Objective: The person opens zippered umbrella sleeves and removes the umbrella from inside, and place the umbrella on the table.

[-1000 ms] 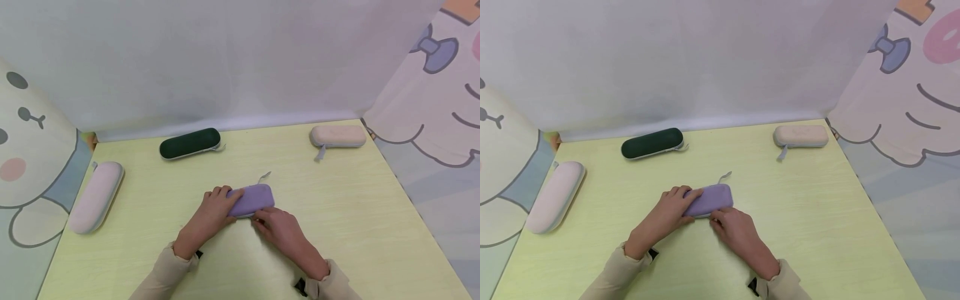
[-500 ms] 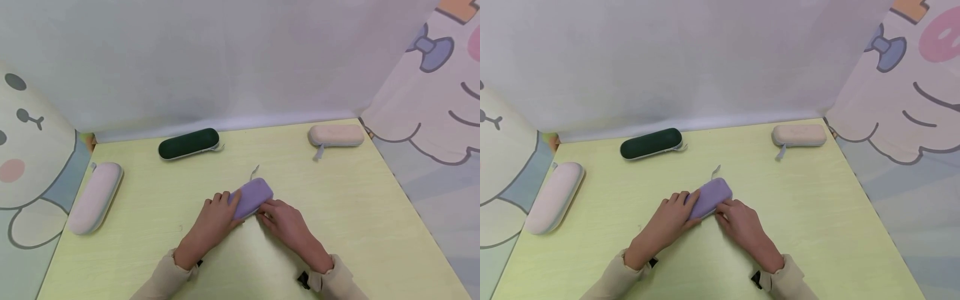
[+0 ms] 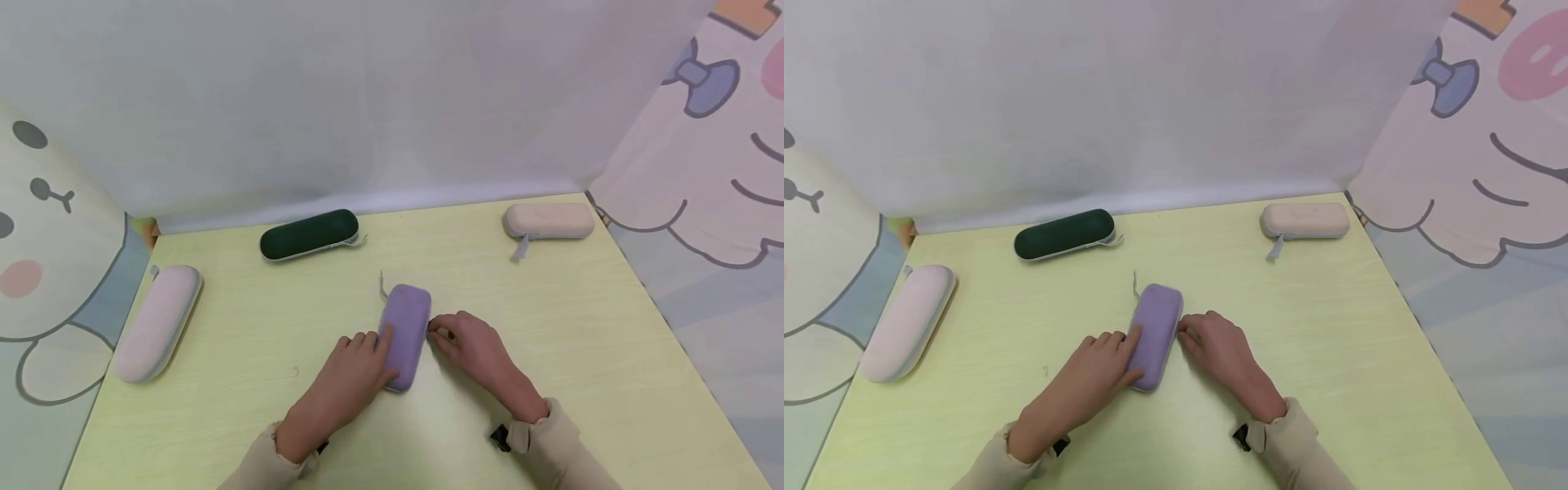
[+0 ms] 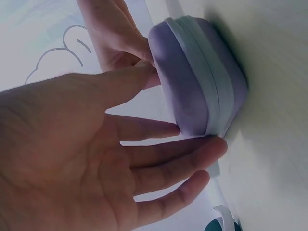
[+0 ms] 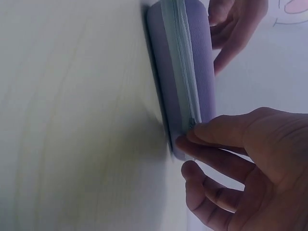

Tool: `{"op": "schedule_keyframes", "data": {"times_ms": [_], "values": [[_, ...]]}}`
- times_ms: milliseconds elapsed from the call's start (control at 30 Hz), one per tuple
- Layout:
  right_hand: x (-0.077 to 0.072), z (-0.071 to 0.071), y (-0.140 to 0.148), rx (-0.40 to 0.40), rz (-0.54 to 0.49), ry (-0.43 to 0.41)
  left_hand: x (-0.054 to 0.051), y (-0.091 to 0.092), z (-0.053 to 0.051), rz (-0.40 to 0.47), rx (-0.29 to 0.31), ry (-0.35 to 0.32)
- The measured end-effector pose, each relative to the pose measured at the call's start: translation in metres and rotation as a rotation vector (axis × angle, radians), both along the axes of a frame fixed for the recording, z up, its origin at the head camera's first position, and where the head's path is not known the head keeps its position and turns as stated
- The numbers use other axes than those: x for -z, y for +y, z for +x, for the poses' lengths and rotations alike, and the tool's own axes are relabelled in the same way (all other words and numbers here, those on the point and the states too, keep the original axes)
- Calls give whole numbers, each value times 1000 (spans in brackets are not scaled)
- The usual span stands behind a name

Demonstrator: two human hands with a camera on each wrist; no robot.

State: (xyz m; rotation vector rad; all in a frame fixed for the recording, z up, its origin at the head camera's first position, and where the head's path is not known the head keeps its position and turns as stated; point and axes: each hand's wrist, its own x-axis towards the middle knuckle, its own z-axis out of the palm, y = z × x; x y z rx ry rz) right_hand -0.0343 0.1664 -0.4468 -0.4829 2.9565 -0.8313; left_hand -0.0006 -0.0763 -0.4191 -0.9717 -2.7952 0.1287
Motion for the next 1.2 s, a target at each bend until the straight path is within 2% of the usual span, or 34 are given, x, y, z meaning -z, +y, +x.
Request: {"op": "schedule_keyframes", "data": {"times_ms": [133,333,433,533,633,767,867,1000,1200], "values": [[-1,-8,3,-17,0,-8,-2,2,6,-44,59,24],[-4,-18,6,-56,18,-32,-6,9,15,-93,145,-45],[-4,-23,8,-89,34,-27,-9,9,12,-84,177,-61],[-3,-26,10,-119,50,-16,-14,7,-2,-27,198,-113],[-4,-28,11,-140,68,-7,-18,2,-25,41,244,-188],[-3,-27,12,-166,101,-1,-15,-3,-57,112,314,-281],[-2,-26,13,-177,125,4,-11,-1,-75,154,312,-353],[-1,-25,13,-177,138,17,-6,4,-88,199,263,-446],[1,-25,15,-174,133,34,4,7,-96,271,180,-595]]}}
